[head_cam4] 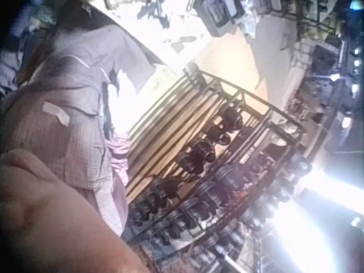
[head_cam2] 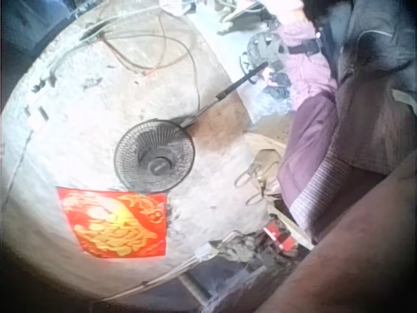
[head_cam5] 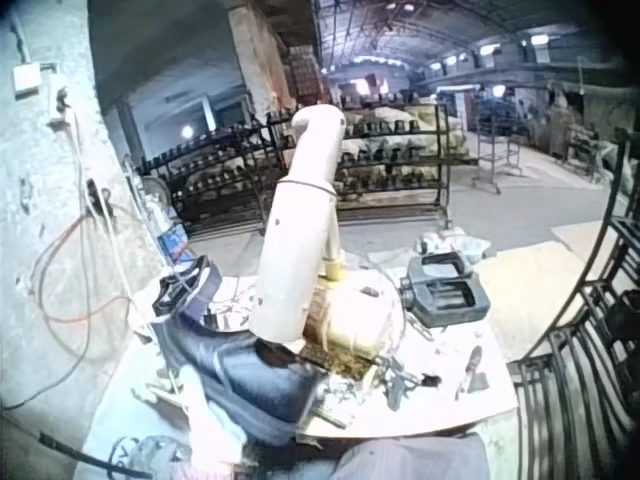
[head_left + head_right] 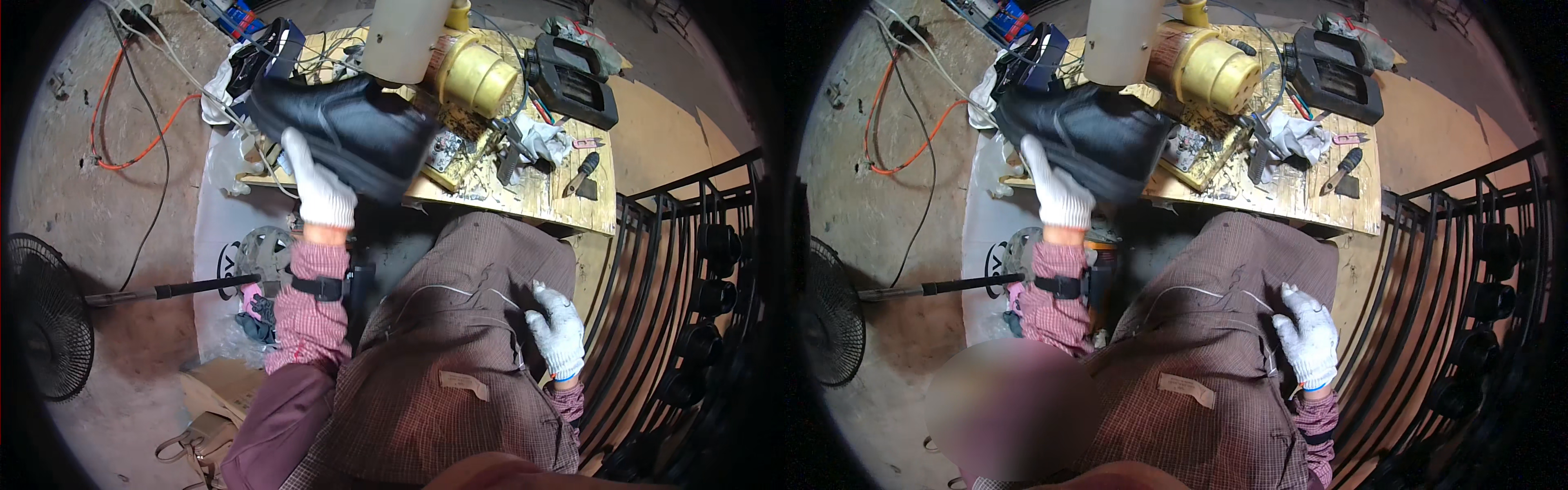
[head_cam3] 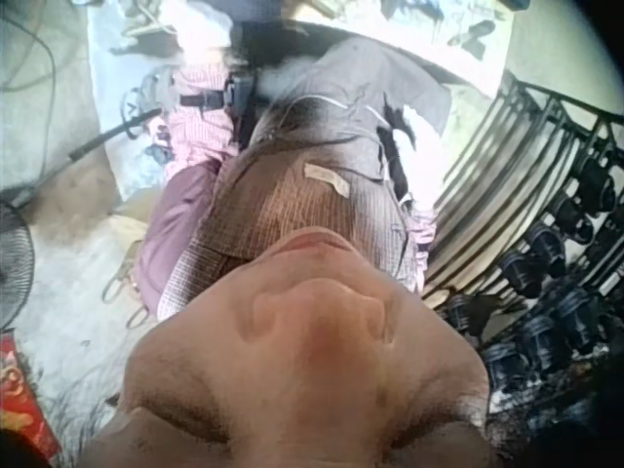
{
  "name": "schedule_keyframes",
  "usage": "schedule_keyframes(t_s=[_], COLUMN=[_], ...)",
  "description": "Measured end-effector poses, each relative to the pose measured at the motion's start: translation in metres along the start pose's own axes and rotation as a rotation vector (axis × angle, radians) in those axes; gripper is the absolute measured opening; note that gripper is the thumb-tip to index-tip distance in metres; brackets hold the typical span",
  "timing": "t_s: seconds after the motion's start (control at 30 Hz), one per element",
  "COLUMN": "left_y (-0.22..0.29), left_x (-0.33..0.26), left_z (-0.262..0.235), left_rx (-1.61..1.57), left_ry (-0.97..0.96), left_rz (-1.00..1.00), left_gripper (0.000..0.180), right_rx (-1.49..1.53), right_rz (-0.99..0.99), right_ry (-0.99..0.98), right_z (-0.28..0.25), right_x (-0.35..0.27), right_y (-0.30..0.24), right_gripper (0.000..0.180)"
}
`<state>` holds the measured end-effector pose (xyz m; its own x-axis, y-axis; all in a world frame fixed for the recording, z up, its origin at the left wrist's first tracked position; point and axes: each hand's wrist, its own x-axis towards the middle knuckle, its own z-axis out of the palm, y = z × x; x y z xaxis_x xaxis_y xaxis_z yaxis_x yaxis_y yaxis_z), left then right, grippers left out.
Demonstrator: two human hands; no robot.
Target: Cleaning and inspecting finished shoes at a factory workstation.
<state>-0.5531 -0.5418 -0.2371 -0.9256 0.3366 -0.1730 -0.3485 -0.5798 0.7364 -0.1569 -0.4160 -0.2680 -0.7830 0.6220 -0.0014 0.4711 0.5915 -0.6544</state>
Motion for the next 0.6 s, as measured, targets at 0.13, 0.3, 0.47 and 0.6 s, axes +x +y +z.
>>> schedule_keyframes(t_s=[0.13, 0.3, 0.47, 0.6], left_y=[-0.03, -0.075, -0.08, -0.079], left_x=[-0.035, -0.003, 0.027, 0.04], left_z=[-0.03, -0.069, -0.053, -0.07], left_rx=[-0.019, -0.413, -0.52, -0.304], left_ry=[-0.124, -0.387, -0.732, -0.874], left_rz=[-0.016, -0.431, -0.362, -0.205], left_gripper=[0.086, 0.076, 0.062, 0.059], right_rx=[-0.005, -0.078, -0.101, -0.049], right_rz=[-0.061, -0.071, -0.05, -0.012], right_ry=[-0.014, -0.056, 0.02, 0.024], right_z=[-0.006, -0.021, -0.023, -0.018], right_x=[0.012, 0.016, -0.009, -0.009], right_y=[-0.005, -0.016, -0.01, -0.029], right_gripper=[0.046, 0.042, 0.045, 0.048])
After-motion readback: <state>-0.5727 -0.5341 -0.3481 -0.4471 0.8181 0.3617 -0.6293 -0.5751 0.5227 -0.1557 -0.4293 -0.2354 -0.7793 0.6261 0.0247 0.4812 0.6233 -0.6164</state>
